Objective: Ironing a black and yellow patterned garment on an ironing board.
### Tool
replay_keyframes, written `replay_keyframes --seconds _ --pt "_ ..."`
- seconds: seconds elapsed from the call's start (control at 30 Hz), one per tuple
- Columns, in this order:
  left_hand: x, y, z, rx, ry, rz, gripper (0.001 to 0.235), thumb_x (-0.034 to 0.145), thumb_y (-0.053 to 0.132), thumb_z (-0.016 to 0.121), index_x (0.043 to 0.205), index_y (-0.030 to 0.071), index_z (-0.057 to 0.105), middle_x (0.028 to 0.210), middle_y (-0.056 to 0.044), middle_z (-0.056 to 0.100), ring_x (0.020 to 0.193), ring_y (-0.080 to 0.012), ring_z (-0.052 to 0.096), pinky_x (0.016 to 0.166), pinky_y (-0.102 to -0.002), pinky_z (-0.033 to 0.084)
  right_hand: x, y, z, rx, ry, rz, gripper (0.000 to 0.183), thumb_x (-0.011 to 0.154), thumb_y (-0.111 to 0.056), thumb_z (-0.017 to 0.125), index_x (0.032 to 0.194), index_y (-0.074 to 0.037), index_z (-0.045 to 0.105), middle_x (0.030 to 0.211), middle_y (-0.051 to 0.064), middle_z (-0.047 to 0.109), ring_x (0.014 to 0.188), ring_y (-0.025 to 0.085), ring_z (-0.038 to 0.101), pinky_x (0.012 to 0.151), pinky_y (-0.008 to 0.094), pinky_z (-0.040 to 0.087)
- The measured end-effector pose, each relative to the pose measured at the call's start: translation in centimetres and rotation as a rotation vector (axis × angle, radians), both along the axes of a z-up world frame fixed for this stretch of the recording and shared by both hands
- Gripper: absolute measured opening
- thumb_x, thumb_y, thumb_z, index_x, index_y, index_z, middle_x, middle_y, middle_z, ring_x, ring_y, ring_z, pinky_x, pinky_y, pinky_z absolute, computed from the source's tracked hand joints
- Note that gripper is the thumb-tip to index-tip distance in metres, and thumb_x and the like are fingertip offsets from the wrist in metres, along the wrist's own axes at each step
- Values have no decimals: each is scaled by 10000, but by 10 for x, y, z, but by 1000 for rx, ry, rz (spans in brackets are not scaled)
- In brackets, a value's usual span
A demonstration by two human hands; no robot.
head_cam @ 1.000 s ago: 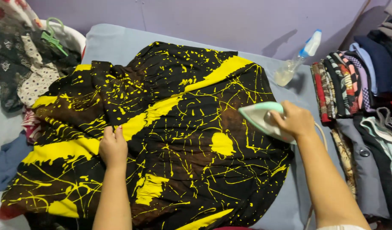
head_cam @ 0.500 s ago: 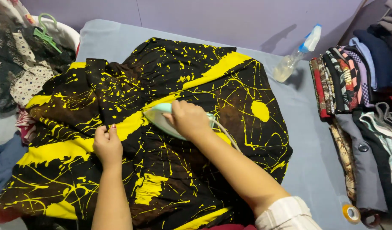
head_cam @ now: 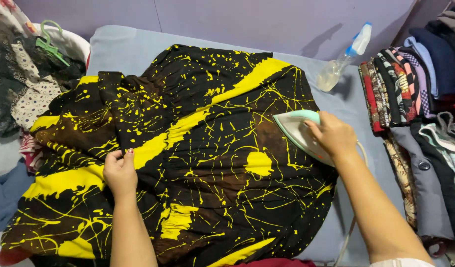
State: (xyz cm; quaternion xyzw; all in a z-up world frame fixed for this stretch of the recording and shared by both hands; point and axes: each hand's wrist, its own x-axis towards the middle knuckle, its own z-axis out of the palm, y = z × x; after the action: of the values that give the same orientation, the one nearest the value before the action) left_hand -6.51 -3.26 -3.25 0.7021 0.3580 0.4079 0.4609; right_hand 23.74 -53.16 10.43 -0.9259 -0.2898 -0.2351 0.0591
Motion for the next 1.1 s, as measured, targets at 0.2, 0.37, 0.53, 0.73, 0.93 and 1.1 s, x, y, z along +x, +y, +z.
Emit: replay_keyframes --seconds 0.2,0.37,0.53,0.73,0.93,1.1 --pt "6 -4 2 -29 -18 -4 247 990 167 770 1023 -29 624 829 -108 747 681 -67 602 654 -242 484 -15 26 24 24 64 418 386 808 -456 782 930 -100 695 784 87 672 685 315 669 595 426 526" --pt "6 -6 3 7 14 8 238 995 160 763 1026 -31 625 842 -126 755 694 -88 634 676 -250 502 -77 148 28 91 93 746 413 849 -456 763 937 -64 668 747 91 638 655 305 653 569 402 512" --pt "5 -4 0 21 22 4 234 995 155 764 1039 -25 622 856 -131 752 694 -94 638 672 -253 501 -134 225 31 187 72 770 381 889 -466 745 903 -103 629 744 55 625 655 278 650 562 393 504" --pt "2 0 0 6 -17 -16 219 1027 151 759 1044 -16 618 876 -126 749 714 -82 612 697 -245 498 -112 164 23 155 87 514 390 921 -455 728 867 -94 590 705 72 608 633 273 647 539 403 508" --pt "2 3 -6 27 20 9 222 1021 142 771 1052 -16 617 873 -125 746 711 -85 614 696 -243 497 -58 8 13 99 44 45 414 929 -485 700 954 -75 644 837 129 702 714 341 689 595 452 542" --pt "5 4 -9 -31 -51 -18 215 1033 142 760 1075 -8 613 915 -109 752 739 -64 633 697 -230 500 -18 -107 4 -23 117 -462 528 995 -614 651 1004 -86 645 913 175 729 787 433 692 664 542 533"
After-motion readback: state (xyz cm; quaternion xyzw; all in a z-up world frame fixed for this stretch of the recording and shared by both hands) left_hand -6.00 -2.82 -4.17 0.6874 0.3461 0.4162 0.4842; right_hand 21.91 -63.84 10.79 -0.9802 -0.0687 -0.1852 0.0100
